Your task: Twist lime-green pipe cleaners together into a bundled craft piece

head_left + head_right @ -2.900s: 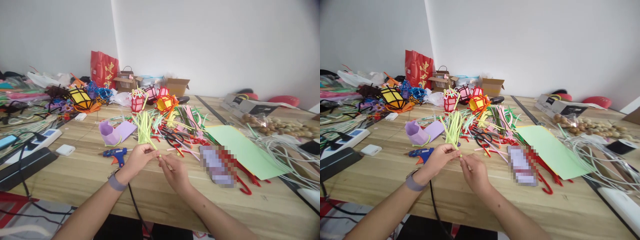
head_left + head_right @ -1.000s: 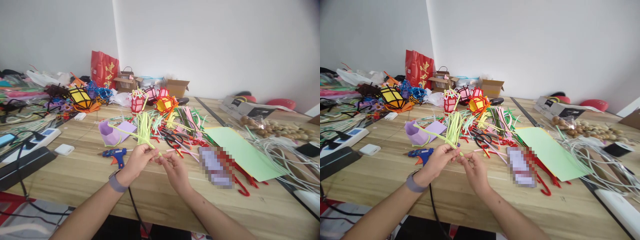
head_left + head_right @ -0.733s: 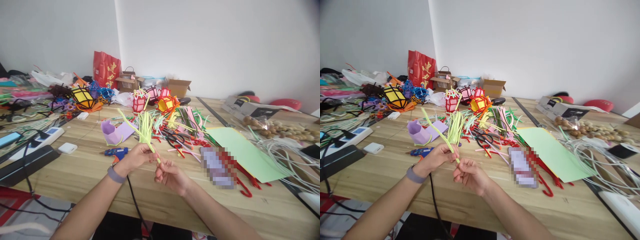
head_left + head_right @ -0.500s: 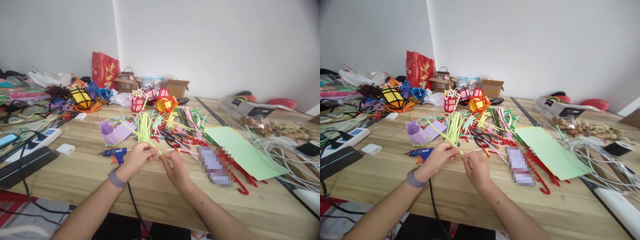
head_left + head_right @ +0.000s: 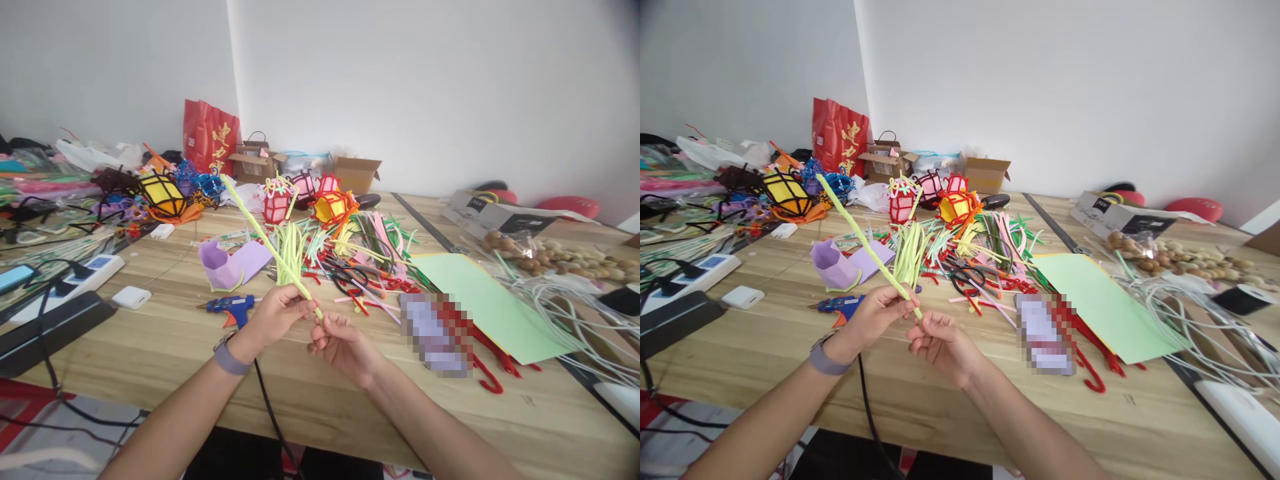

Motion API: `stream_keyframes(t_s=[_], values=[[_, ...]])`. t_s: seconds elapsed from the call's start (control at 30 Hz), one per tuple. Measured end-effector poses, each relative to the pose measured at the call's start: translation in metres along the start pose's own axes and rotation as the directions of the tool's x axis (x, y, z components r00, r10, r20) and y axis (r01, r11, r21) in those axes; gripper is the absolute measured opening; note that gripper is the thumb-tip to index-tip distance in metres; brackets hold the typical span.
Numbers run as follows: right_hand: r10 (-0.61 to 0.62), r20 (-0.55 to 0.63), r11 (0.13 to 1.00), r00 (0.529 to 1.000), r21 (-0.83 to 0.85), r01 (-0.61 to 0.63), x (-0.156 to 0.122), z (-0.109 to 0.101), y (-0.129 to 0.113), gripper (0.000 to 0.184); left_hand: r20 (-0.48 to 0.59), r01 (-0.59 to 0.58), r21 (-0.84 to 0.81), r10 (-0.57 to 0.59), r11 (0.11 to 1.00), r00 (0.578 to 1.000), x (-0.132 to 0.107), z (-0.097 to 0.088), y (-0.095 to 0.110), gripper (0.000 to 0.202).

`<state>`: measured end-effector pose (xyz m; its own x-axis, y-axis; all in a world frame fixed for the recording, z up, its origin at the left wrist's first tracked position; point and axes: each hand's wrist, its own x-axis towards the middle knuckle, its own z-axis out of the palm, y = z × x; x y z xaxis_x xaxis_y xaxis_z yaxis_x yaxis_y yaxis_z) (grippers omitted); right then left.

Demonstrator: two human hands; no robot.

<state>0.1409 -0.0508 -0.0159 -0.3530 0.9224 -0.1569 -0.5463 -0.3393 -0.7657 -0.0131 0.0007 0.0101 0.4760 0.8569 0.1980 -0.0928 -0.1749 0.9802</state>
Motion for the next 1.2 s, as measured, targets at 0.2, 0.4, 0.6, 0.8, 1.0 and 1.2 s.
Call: stream_keyframes(t_s=[0.2,0.4,0.6,0.8,1.0,1.2], values=[[-0.553,-0.078,0.627,0.830,-0.695,0.353,-0.003,-0.006,-0.002,0.022,-0.094,0.069,0.032,-0.066,0.997,0.993,0.004,0.004,-0.004,0.030],[-0.778,0.232,-0.051,0.584,-0.950,0.309,-0.002,-0.012,0.000,0.015,-0.142,0.136,0.042,-0.129,0.990,0.981,0.003,0.009,-0.005,0.029],[-0.323,-0.120,0.841,0.939,-0.492,0.227,-0.001,0.000,-0.003,0.026,-0.082,0.061,-0.024,-0.062,0.998,0.995,0.003,0.004,-0.001,0.029],[0.053,0.056,0.999,0.997,0.007,-0.053,-0.003,0.003,0.004,0.034,0.077,0.047,-0.165,-0.034,0.985,0.996,0.002,0.001,0.004,0.034],[-0.517,-0.097,0.664,0.850,-0.673,0.327,-0.002,-0.003,-0.003,0.028,-0.034,0.056,-0.057,-0.058,0.997,0.998,0.005,0.002,-0.002,0.023],[-0.588,-0.083,0.493,0.805,-0.826,0.274,0.003,-0.008,-0.003,0.027,-0.078,0.032,0.004,-0.032,0.999,0.996,0.004,0.004,-0.008,0.020]])
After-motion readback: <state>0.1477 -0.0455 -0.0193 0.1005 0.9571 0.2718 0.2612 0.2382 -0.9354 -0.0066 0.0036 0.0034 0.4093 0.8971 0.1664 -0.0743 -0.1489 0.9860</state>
